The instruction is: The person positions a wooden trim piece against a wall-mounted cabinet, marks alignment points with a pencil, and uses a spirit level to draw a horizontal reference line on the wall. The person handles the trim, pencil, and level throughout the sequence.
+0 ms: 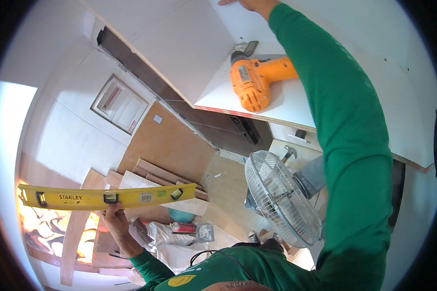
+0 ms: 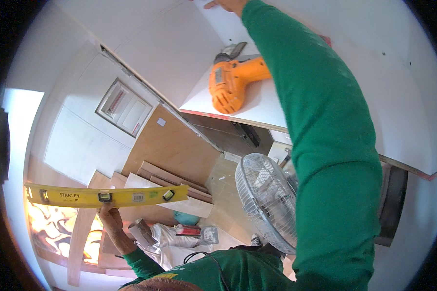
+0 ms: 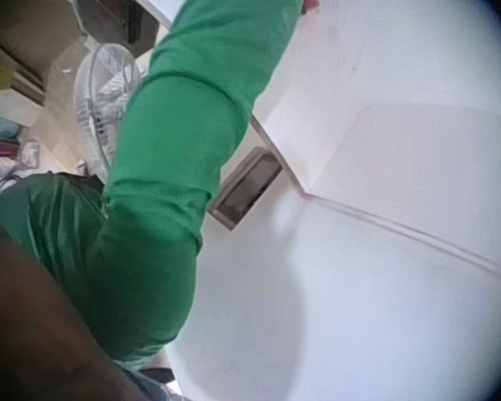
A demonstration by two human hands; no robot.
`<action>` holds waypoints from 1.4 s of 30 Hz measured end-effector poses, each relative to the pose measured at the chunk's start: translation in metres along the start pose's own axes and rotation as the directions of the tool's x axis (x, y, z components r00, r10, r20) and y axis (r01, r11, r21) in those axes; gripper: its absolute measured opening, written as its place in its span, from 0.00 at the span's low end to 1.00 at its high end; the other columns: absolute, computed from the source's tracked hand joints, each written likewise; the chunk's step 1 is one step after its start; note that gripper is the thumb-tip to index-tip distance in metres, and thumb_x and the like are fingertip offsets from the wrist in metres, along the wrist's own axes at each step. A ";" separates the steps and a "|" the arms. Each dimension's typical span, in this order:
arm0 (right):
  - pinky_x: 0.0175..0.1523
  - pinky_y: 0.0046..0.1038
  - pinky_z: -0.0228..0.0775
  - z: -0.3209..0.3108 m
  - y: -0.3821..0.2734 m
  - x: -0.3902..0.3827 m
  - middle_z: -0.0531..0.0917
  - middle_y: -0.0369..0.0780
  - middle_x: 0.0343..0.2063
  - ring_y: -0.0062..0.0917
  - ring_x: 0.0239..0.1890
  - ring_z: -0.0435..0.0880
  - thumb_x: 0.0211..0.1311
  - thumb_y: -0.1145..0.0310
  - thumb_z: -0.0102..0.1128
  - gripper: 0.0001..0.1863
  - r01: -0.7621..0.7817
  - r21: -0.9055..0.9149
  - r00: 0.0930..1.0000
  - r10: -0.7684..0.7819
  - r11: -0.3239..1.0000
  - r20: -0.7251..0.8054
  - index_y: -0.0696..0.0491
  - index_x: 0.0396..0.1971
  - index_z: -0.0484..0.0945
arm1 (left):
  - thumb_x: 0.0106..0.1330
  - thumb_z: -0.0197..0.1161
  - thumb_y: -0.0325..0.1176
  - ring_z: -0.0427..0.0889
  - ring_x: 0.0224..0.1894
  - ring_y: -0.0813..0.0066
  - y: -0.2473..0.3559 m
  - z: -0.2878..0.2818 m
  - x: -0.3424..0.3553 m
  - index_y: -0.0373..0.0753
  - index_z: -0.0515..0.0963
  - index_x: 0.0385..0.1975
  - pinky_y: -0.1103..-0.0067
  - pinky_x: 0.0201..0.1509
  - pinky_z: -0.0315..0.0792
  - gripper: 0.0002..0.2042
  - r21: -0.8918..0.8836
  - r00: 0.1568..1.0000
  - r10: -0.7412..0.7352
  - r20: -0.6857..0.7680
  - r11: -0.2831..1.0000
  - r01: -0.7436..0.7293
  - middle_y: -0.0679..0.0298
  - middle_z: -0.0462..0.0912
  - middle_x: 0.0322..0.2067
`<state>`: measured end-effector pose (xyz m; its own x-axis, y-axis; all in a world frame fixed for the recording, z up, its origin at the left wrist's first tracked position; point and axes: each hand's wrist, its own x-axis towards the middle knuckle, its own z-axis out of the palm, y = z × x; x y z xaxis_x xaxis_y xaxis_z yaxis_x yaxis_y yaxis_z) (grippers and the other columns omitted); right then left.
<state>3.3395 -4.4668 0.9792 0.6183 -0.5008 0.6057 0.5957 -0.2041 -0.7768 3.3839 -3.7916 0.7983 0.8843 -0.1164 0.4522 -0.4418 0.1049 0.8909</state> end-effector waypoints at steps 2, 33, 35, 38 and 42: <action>0.52 0.48 0.79 -0.007 -0.005 -0.001 0.91 0.41 0.45 0.31 0.49 0.89 0.71 0.53 0.55 0.19 0.001 0.016 1.000 -0.001 1.000 0.006 0.53 0.48 0.83 | 0.58 0.60 0.18 0.83 0.37 0.76 -0.008 -0.017 0.000 0.32 0.80 0.44 0.80 0.42 0.78 0.14 -0.032 0.999 0.012 0.049 0.999 -0.010 0.63 0.83 0.41; 0.46 0.28 0.76 0.083 -0.001 -0.044 0.89 0.32 0.35 0.19 0.41 0.84 0.63 0.58 0.71 0.10 0.255 -0.100 0.901 -0.199 0.962 0.387 0.48 0.35 0.86 | 0.61 0.63 0.23 0.83 0.36 0.75 -0.017 -0.044 -0.008 0.38 0.79 0.39 0.77 0.39 0.78 0.07 -0.053 0.999 -0.005 -0.041 0.999 0.002 0.67 0.83 0.35; 0.44 0.27 0.75 0.084 -0.003 -0.045 0.88 0.32 0.34 0.19 0.39 0.84 0.63 0.58 0.71 0.09 0.274 -0.128 0.903 -0.209 0.953 0.376 0.48 0.34 0.87 | 0.61 0.62 0.23 0.83 0.36 0.75 -0.019 -0.050 -0.007 0.39 0.79 0.39 0.77 0.39 0.78 0.07 -0.052 1.000 -0.013 0.003 0.999 0.013 0.67 0.83 0.35; 0.43 0.26 0.75 0.085 -0.005 -0.044 0.88 0.32 0.32 0.18 0.38 0.83 0.63 0.59 0.71 0.09 0.284 -0.152 0.908 -0.215 0.947 0.360 0.49 0.34 0.87 | 0.60 0.62 0.23 0.82 0.35 0.75 -0.017 -0.047 -0.008 0.39 0.79 0.38 0.77 0.38 0.76 0.07 -0.053 0.999 -0.027 -0.022 0.998 0.026 0.67 0.83 0.35; 0.42 0.26 0.75 0.086 -0.006 -0.046 0.88 0.33 0.31 0.19 0.37 0.83 0.62 0.60 0.71 0.09 0.274 -0.107 0.907 -0.219 0.956 0.360 0.49 0.33 0.87 | 0.59 0.62 0.23 0.80 0.33 0.76 -0.017 -0.046 -0.008 0.38 0.79 0.36 0.77 0.37 0.74 0.06 -0.037 0.998 0.005 -0.058 0.999 -0.007 0.68 0.82 0.34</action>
<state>3.3513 -4.3706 0.9707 0.6145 -0.1068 0.7816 0.6838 -0.4220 -0.5952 3.3914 -3.7470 0.7781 0.8895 -0.0586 0.4531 -0.4418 0.1422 0.8857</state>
